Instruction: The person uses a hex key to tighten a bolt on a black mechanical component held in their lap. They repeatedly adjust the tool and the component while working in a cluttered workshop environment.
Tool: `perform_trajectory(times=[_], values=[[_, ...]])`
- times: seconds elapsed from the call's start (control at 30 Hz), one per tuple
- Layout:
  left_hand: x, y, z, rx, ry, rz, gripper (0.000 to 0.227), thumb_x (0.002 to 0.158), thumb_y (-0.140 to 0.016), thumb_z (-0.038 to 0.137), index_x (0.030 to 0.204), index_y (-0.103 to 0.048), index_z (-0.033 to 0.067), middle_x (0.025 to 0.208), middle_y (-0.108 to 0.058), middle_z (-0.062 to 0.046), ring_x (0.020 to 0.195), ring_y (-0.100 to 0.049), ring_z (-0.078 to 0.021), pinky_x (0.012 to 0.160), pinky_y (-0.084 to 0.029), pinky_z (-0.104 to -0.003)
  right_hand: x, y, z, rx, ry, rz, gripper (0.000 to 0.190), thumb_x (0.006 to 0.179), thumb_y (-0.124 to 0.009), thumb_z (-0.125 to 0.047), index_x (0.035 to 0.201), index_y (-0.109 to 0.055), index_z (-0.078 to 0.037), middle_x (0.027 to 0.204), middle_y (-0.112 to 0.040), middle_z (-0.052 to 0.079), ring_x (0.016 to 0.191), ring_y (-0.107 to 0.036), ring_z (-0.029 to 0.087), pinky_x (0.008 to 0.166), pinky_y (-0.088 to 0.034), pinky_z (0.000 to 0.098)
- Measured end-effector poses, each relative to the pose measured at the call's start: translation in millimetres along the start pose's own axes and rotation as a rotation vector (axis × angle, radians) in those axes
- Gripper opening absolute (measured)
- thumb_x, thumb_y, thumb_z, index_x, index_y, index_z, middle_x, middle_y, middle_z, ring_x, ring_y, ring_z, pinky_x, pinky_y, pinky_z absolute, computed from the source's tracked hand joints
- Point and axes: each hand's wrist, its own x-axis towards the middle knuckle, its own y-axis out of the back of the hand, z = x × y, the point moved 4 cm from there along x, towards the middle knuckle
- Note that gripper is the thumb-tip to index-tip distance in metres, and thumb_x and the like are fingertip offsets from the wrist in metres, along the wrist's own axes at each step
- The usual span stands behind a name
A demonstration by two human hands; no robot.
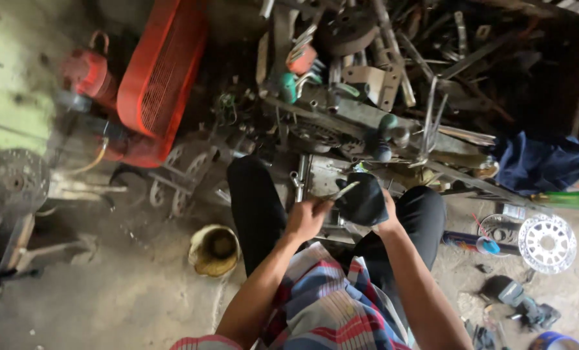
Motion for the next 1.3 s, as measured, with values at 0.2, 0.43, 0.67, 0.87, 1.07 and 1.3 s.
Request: perform_trajectory(times=[0.2, 0.43, 0.67, 0.87, 1.07, 1.3], values=[[-8.2, 6.8, 16.5, -0.213, -0.138, -0.030, 0.030, 0.099, -0.067, 0.031, 0.087, -0.070, 0.0039, 0.059, -0.053, -0.009, 0.051, -0.048, -0.0190, 0.051, -0.037, -0.039, -32.3, -103.2, -161.0, -1.291, 0.452, 0.048, 0.054, 0.072, -0.084, -0.029, 0.116, -0.067, -0.002, 0.104, -0.071, 0.012, 0.096, -0.066, 0.028, 0.084, -0.053, 0.0366], [-25.3, 31.0, 24.4, -0.247, -0.124, 0.071, 0.028, 0.096, -0.068, 0.031, 0.089, -0.070, 0.0038, 0.059, -0.060, -0.010, 0.049, -0.054, -0.0183, 0.049, -0.041, -0.037, -38.6, -101.0, -151.6, -1.341, 0.601, -0.051, 0.055, 0.064, -0.089, -0.033, 0.107, -0.072, -0.005, 0.096, -0.069, 0.014, 0.090, -0.063, 0.033, 0.078, -0.050, 0.0412], [-47.7, 25.4, 20.0, -0.126, -0.175, 0.083, 0.033, 0.099, -0.068, 0.030, 0.081, -0.066, 0.0028, 0.060, -0.055, -0.011, 0.050, -0.051, -0.0219, 0.050, -0.039, -0.038, -51.2, -91.8, -132.0, -1.354, 0.668, -0.077, 0.053, 0.062, -0.089, -0.028, 0.107, -0.073, -0.005, 0.099, -0.070, 0.014, 0.092, -0.063, 0.033, 0.078, -0.050, 0.0405], [-58.2, 16.6, 54.8, -0.251, -0.283, 0.047, 0.026, 0.101, -0.063, 0.028, 0.096, -0.065, 0.0033, 0.063, -0.053, -0.009, 0.053, -0.050, -0.0197, 0.051, -0.040, -0.036, -70.0, -94.8, -169.8, -1.320, 0.598, 0.113, 0.055, 0.063, -0.083, -0.014, 0.116, -0.071, -0.006, 0.105, -0.070, 0.014, 0.096, -0.065, 0.033, 0.082, -0.052, 0.0379], [-64.9, 8.1, 48.8, -0.280, -0.227, 0.008, 0.031, 0.105, -0.060, 0.029, 0.088, -0.061, 0.0028, 0.060, -0.049, -0.008, 0.052, -0.046, -0.0193, 0.050, -0.037, -0.036, -80.4, -89.0, -168.5, -1.016, 0.682, 0.128, 0.063, 0.056, -0.083, -0.016, 0.114, -0.064, -0.001, 0.105, -0.066, 0.016, 0.095, -0.064, 0.033, 0.083, -0.053, 0.0383], [-67.6, 1.2, 51.5, -0.175, -0.216, -0.001, 0.036, 0.105, -0.059, 0.028, 0.082, -0.056, 0.0016, 0.059, -0.046, -0.012, 0.050, -0.044, -0.0228, 0.051, -0.035, -0.039, -73.5, -44.6, -120.6, -0.889, 0.258, 0.045, 0.067, 0.063, -0.081, -0.007, 0.129, -0.069, -0.005, 0.113, -0.075, 0.011, 0.104, -0.072, 0.021, 0.094, -0.055, 0.0326]])
